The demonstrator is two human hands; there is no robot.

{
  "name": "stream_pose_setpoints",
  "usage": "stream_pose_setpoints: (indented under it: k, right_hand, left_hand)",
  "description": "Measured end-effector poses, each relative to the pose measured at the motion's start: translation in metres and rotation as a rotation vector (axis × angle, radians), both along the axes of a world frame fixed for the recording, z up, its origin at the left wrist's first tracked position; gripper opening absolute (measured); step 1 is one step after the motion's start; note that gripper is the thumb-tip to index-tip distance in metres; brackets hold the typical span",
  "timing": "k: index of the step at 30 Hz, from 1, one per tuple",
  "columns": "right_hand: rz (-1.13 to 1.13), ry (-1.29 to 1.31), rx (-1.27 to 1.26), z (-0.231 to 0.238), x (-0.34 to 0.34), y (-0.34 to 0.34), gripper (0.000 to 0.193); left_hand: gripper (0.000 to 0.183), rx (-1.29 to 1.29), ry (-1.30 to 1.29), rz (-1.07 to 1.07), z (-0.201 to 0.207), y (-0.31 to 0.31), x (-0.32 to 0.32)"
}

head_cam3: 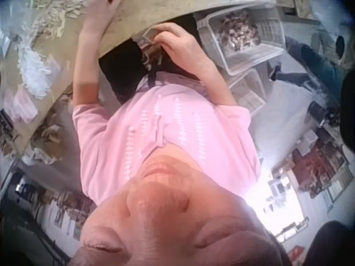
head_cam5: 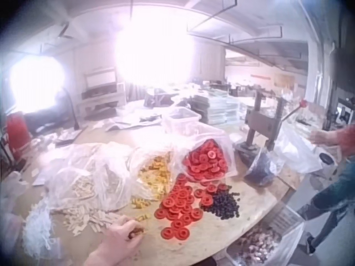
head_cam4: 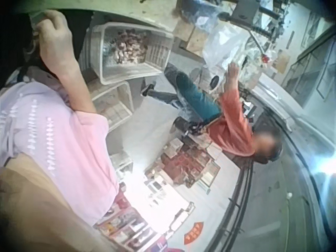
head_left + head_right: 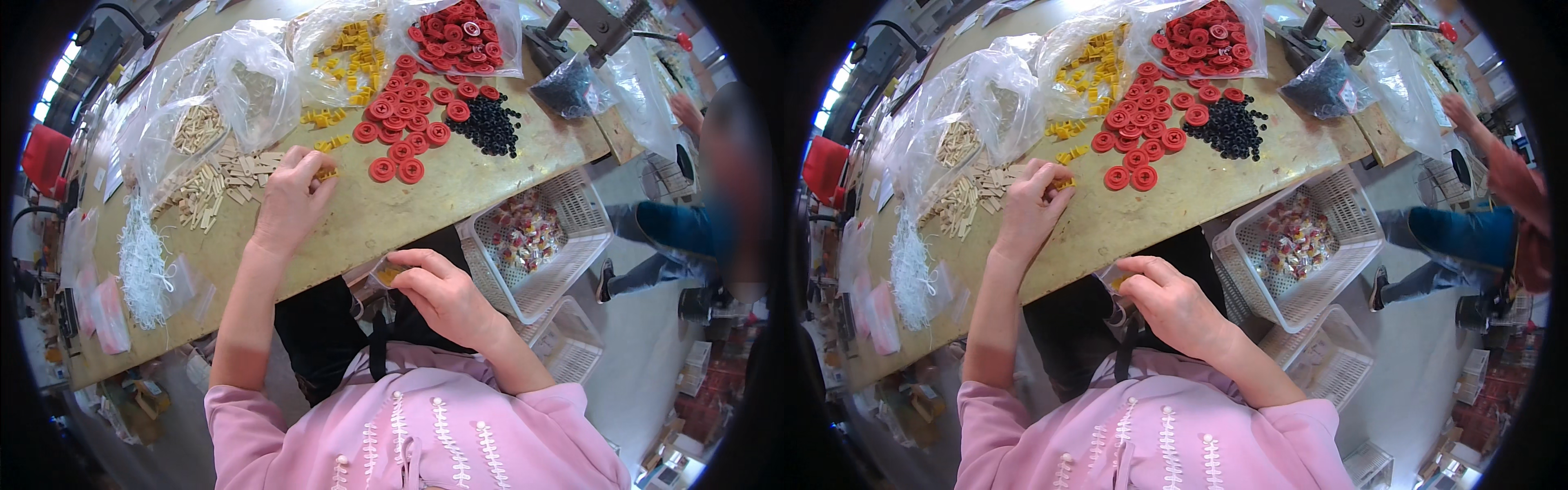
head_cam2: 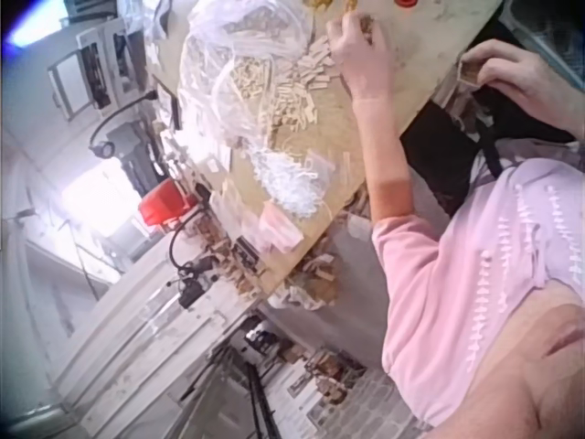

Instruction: The person assembles small craft kits by placing wooden tags, yellow plastic pieces, and red buttons into clear plastic bags. They pick each item from a table, insert it into a bag, and set the bag aside. The process is repeated for multiple bags.

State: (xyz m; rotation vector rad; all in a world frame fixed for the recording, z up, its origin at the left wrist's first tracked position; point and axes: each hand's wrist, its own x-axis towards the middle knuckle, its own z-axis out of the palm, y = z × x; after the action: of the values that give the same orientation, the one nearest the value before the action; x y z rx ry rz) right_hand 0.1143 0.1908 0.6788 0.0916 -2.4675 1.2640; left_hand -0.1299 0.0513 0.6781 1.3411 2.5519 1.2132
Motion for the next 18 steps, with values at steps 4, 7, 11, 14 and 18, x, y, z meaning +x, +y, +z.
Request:
stream_pose_setpoints:
  k: [4, 7, 11, 14, 18]
  right_hand:
    - [0.014, 0.002, 0.001, 0.004, -0.003, -0.003, 0.02]
    - [0.027, 0.003, -0.004, 0.009, -0.007, -0.006, 0.02]
    - [0.038, 0.013, 0.015, 0.012, -0.015, -0.01, 0.02]
    - [0.058, 0.03, 0.004, 0.018, -0.023, -0.016, 0.02]
    - [0.095, 0.071, -0.009, 0.024, -0.03, -0.024, 0.02]
  left_hand:
    - [0.018, -0.007, -0.004, 0.02, 0.007, -0.012, 0.006]
    - [0.015, -0.013, 0.017, 0.038, 0.006, -0.02, 0.006]
    - [0.015, 0.278, -0.811, -0.05, 0.02, -0.037, 0.03]
    - [0.021, 0.513, -1.049, -0.304, 0.024, -0.054, 0.064]
    - [0.018, 0.504, -1.05, -0.356, 0.02, -0.061, 0.086]
